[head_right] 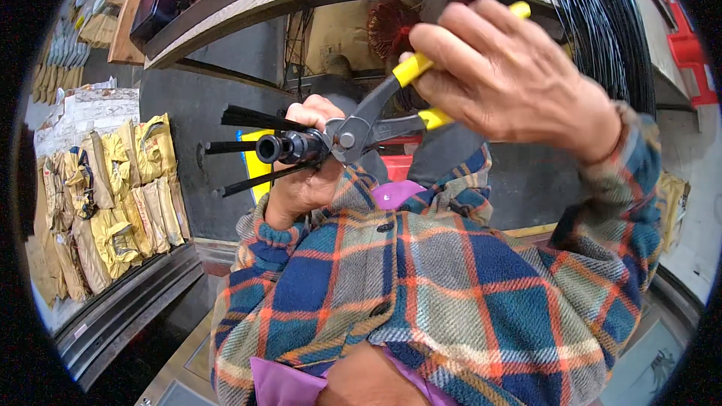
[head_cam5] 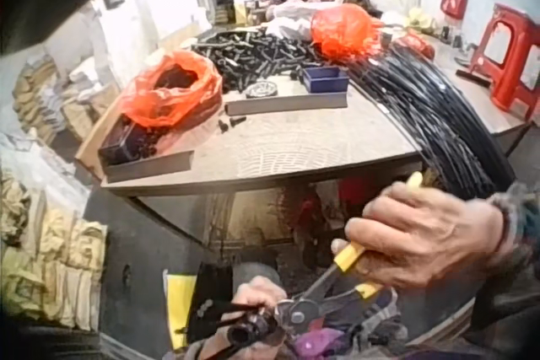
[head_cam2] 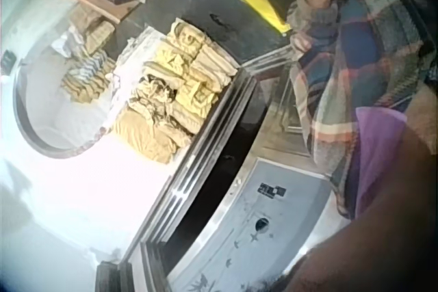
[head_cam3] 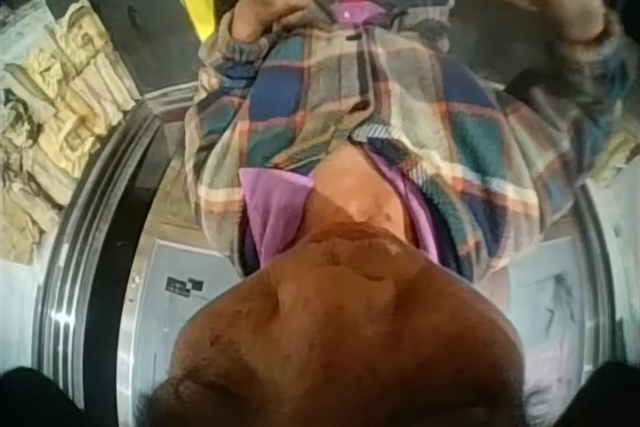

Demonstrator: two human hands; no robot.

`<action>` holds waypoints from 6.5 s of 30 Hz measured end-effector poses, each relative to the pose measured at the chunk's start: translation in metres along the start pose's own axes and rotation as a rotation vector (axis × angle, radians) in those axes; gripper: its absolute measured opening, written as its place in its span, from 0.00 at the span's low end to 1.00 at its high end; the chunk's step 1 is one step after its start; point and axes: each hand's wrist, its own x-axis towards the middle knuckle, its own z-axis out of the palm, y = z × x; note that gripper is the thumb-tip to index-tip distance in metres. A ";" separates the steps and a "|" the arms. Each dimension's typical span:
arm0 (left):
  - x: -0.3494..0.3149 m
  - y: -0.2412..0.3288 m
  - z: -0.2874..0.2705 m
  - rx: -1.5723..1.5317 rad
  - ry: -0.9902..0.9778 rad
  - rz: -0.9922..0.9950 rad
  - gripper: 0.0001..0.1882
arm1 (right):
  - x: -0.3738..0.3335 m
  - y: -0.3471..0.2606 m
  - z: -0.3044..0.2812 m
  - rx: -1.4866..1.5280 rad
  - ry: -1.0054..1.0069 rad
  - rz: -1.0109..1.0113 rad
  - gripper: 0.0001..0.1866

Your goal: Assembling black wiring harness components using manual tools and organizing them into bundles at a workbench.

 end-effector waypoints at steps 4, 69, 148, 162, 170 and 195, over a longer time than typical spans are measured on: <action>0.008 0.010 -0.006 -0.083 -0.290 0.031 0.18 | 0.023 0.037 -0.019 -0.192 -0.014 -0.333 0.24; 0.010 0.000 -0.023 -0.050 -0.319 -0.086 0.28 | -0.026 -0.018 0.018 1.660 -0.159 0.324 0.30; -0.005 0.003 -0.040 -0.109 -0.019 -0.277 0.31 | 0.000 -0.027 0.042 1.264 0.121 0.161 0.34; -0.015 -0.005 -0.026 -0.135 0.263 -0.364 0.40 | 0.016 -0.061 0.079 0.474 0.287 0.434 0.16; 0.002 0.009 -0.030 -0.156 0.184 -0.352 0.46 | 0.021 -0.015 0.030 1.197 -0.144 0.257 0.11; -0.006 0.003 -0.036 -0.407 0.271 -0.258 0.30 | 0.043 -0.026 0.036 1.615 -0.232 0.442 0.13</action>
